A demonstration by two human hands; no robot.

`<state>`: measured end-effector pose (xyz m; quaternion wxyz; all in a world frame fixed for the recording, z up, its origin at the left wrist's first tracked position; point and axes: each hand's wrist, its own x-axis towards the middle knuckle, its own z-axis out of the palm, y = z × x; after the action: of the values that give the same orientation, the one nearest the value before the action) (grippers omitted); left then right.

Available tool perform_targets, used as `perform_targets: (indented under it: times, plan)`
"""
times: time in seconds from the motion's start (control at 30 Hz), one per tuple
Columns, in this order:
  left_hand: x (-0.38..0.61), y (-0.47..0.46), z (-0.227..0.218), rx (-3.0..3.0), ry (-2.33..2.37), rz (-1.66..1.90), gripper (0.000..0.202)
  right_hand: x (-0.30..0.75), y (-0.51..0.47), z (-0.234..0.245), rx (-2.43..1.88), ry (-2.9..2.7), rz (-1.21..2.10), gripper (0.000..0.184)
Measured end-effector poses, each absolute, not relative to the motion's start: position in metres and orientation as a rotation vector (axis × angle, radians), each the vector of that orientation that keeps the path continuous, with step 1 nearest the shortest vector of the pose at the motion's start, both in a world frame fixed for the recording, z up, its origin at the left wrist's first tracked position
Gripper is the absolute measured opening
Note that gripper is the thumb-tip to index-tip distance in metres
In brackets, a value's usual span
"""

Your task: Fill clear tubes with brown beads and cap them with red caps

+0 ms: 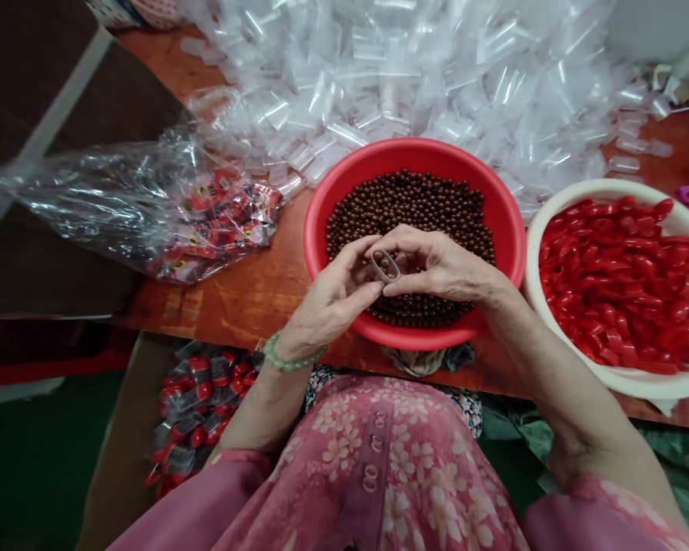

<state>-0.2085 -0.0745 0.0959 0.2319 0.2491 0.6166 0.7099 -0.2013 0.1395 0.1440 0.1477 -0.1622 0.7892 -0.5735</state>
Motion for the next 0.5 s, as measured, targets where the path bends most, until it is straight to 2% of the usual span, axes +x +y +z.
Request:
perform_targets:
  times: [0.1,0.17,0.27,0.43,0.5]
  plan:
    - [-0.206,-0.068,0.092,0.679,1.706,1.959,0.062,-0.195,0.141,0.143,-0.463,2.305,-1.686,0.036]
    - [-0.205,-0.066,0.092,0.648,1.699,1.956,0.061,-0.189,0.14,0.141,-0.381,2.247,-1.784,0.04]
    - [-0.205,-0.066,0.098,0.634,1.691,1.907,0.049,-0.183,0.136,0.138,-0.259,2.225,-1.928,0.051]
    - [-0.207,-0.065,0.105,0.608,1.669,1.885,0.033,-0.18,0.134,0.135,-0.292,2.414,-1.914,0.037]
    - [-0.208,-0.065,0.104,0.593,1.643,1.894,0.031,-0.18,0.134,0.136,-0.251,2.441,-1.896,0.04]
